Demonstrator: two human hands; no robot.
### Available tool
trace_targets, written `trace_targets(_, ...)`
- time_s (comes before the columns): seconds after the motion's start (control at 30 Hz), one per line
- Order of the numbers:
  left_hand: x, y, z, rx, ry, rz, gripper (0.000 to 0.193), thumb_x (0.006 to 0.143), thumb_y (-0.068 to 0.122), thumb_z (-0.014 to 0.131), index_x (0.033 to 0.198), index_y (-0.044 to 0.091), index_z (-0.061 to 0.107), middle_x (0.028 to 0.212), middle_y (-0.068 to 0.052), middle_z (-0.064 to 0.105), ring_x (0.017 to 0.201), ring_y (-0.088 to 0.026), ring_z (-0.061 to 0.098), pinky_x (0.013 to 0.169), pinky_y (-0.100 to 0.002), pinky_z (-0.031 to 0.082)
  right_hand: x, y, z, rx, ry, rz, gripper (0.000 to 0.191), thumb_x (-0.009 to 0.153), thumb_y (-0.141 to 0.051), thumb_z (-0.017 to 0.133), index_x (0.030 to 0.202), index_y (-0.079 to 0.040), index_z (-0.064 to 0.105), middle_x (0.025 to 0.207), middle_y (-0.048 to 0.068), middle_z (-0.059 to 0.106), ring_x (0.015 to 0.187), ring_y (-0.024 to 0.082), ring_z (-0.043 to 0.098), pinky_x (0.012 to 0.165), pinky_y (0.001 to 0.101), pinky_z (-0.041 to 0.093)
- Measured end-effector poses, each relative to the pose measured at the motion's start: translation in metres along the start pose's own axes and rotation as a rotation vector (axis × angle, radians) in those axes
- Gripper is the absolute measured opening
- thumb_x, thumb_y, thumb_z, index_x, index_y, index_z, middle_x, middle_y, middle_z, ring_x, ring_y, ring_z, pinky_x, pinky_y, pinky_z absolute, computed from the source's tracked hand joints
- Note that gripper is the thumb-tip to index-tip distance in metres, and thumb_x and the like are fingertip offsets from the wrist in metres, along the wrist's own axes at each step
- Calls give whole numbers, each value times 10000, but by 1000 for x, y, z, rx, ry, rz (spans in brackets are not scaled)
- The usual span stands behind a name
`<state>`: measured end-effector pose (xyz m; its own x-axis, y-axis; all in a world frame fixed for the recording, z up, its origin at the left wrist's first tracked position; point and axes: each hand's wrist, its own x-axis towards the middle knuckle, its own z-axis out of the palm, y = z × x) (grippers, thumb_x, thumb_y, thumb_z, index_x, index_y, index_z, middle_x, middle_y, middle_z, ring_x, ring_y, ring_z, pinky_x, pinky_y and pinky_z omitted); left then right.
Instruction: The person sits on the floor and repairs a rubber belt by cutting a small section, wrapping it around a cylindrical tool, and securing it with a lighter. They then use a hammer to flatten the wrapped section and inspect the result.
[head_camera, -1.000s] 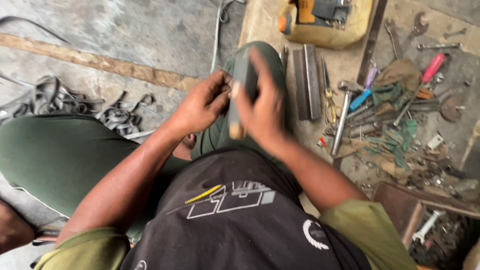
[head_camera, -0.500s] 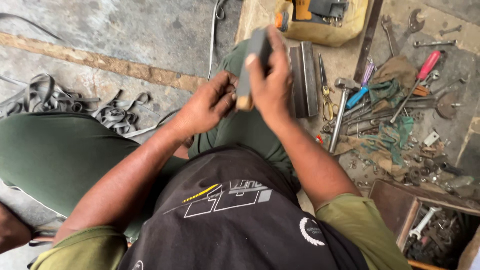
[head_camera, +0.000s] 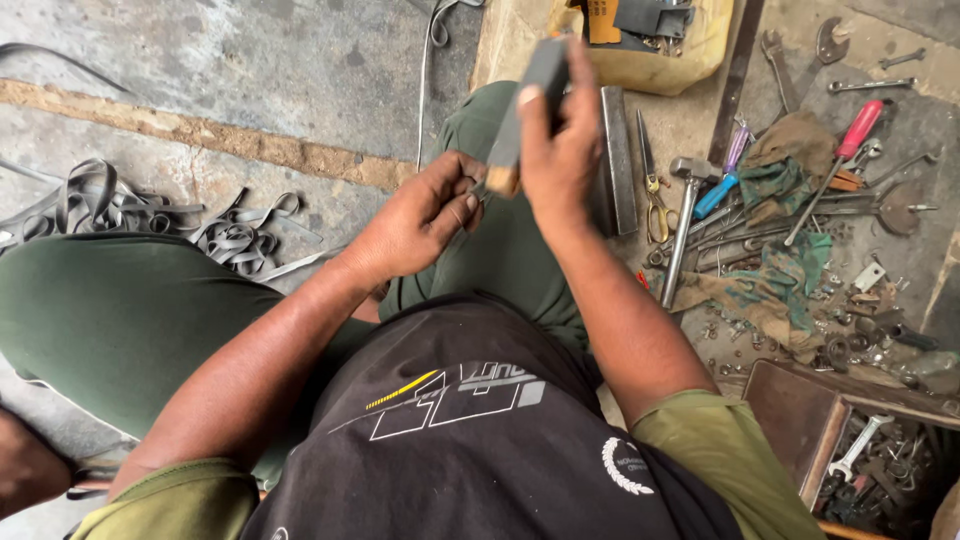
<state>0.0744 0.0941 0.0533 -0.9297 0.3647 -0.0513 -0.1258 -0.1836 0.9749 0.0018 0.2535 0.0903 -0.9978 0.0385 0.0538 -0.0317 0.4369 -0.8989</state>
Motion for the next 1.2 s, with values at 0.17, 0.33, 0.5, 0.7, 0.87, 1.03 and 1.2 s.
trace_targets(0.17, -2, 6, -22, 37, 106, -30, 226, 1052, -11, 476, 1274, 9, 517, 922, -37, 597, 852, -97, 572, 800, -254, 504, -59, -12, -16, -139, -33, -613, 534, 1165, -189, 581, 1584, -103, 262, 1364, 236, 608, 1180, 307, 693, 1014, 371, 588)
trace_targets(0.33, -5, -13, -8, 47, 39, 15, 196, 1077, 10, 498, 1272, -3, 519, 1102, -61, 613, 1034, -113, 570, 904, -291, 497, -39, 4, -6, -50, -187, -104, 630, 1020, -214, 622, 1567, 5, 397, 1038, 157, 729, 912, 191, 701, 825, 350, 562)
trace_targets(0.5, 4, -28, -11, 108, 117, -116, 306, 1018, 72, 504, 1318, 41, 550, 1117, -53, 677, 995, -121, 645, 854, -304, 555, -7, 8, -12, 136, 99, -171, 585, 1054, -220, 604, 1527, 62, 410, 1385, 203, 623, 1265, 248, 622, 1083, 386, 501)
trace_targets(0.7, 8, -47, -30, 72, 152, -157, 309, 967, 36, 525, 1274, 32, 562, 1006, -69, 681, 924, -148, 637, 822, -311, 539, -54, -6, -32, 17, -205, -293, 654, 989, -267, 636, 1542, 28, 446, 1417, 267, 609, 1320, 397, 633, 1120, 438, 503)
trace_targets(0.87, 14, -68, -16, 127, 97, -175, 284, 990, 54, 557, 1273, 24, 573, 945, -84, 681, 846, -177, 614, 788, -313, 539, -7, 12, -18, 35, 135, -195, 638, 968, -281, 640, 1516, 2, 476, 1370, 254, 659, 1235, 367, 679, 1039, 425, 539)
trace_targets(1.03, 10, -61, -49, 3, 205, -194, 320, 961, 47, 517, 1278, 21, 557, 985, -77, 698, 887, -151, 625, 798, -298, 515, -56, 8, -22, 33, -168, -411, 647, 998, -246, 651, 1546, 31, 445, 1430, 296, 610, 1328, 405, 626, 1113, 449, 506)
trace_targets(1.2, 14, -96, -22, -16, 104, -111, 333, 957, 32, 543, 1289, 28, 530, 985, -83, 664, 870, -152, 620, 789, -299, 535, -29, 3, -23, 48, -22, -241, 652, 973, -304, 639, 1521, 9, 475, 1350, 261, 665, 1217, 366, 691, 1042, 412, 549)
